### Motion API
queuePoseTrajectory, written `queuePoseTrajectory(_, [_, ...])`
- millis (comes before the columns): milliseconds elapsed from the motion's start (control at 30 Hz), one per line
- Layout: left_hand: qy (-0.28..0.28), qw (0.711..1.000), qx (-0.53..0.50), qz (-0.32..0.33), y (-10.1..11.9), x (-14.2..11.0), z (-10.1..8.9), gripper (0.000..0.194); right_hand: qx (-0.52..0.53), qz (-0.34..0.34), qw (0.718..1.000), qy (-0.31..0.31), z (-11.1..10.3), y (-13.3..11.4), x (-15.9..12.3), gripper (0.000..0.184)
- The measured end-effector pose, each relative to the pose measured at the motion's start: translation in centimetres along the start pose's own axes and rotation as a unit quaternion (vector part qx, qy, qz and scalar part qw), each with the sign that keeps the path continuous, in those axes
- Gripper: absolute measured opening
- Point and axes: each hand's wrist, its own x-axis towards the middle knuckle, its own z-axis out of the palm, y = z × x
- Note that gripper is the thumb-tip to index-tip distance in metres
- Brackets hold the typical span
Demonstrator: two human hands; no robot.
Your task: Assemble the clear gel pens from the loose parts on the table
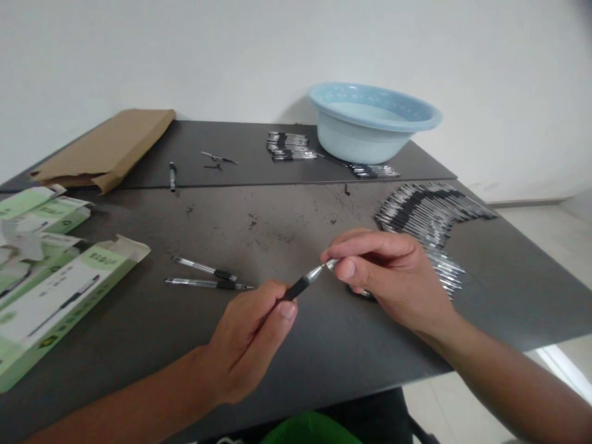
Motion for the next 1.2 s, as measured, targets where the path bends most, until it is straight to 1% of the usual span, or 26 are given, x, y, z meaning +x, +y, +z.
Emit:
queuePoseTrajectory(100, [-0.008, 1.0, 0.004, 0.027, 0.0, 0.1, -0.2, 0.02, -0.046, -0.029, 0.999, -0.003, -0.1, -0.1, 0.0, 0.02])
queuePoseTrajectory(200, [-0.015, 0.999, 0.008, 0.039, 0.0, 0.3, -0.4, 0.019, -0.061, -0.033, 0.997, -0.014, -0.1, -0.3, 0.0, 0.023])
queuePoseTrajectory(467, [-0.02, 0.999, 0.02, 0.028, 0.3, 0.4, -0.6, 0.022, -0.066, -0.037, 0.997, -0.016, 0.0, -0.1, -0.2, 0.024])
queuePoseTrajectory(567, [-0.012, 1.0, 0.007, 0.023, 0.1, 0.2, -0.5, 0.023, -0.061, -0.039, 0.997, 0.009, -0.3, 0.4, -0.3, 0.021])
queuePoseTrajectory(667, [-0.017, 1.0, -0.018, 0.009, -0.3, 0.0, -0.3, 0.026, -0.061, -0.011, 0.997, 0.049, -0.7, 1.0, 0.0, 0.019])
queuePoseTrajectory(767, [-0.031, 0.999, -0.038, -0.008, -0.7, -0.1, -0.2, 0.03, -0.125, 0.012, 0.99, 0.069, -1.3, 1.5, 0.7, 0.021])
queuePoseTrajectory(867, [-0.024, 0.998, -0.051, -0.023, -0.8, -0.2, -0.2, 0.033, -0.22, 0.017, 0.974, 0.056, -2.2, 2.2, 1.4, 0.031])
queuePoseTrajectory(967, [-0.019, 0.998, -0.055, -0.022, -0.8, -0.3, -0.2, 0.033, -0.293, 0.013, 0.956, 0.01, -3.3, 3.0, 2.1, 0.044])
queuePoseTrajectory(1033, [-0.023, 0.998, -0.05, -0.013, -0.8, -0.3, -0.3, 0.031, -0.348, 0.005, 0.937, -0.018, -3.9, 3.4, 2.9, 0.048])
queuePoseTrajectory(1067, [-0.025, 0.999, -0.046, -0.009, -0.8, -0.3, -0.3, 0.031, -0.379, -0.001, 0.925, -0.035, -4.0, 3.5, 3.6, 0.049])
queuePoseTrajectory(1133, [-0.023, 0.999, -0.04, 0.0, -0.9, -0.3, -0.4, 0.03, -0.443, -0.01, 0.892, -0.091, -3.5, 3.4, 5.4, 0.049])
queuePoseTrajectory(1200, [-0.01, 1.0, -0.026, 0.014, -0.9, -0.2, -0.5, 0.031, -0.516, -0.018, 0.841, -0.162, -2.4, 3.2, 7.9, 0.047])
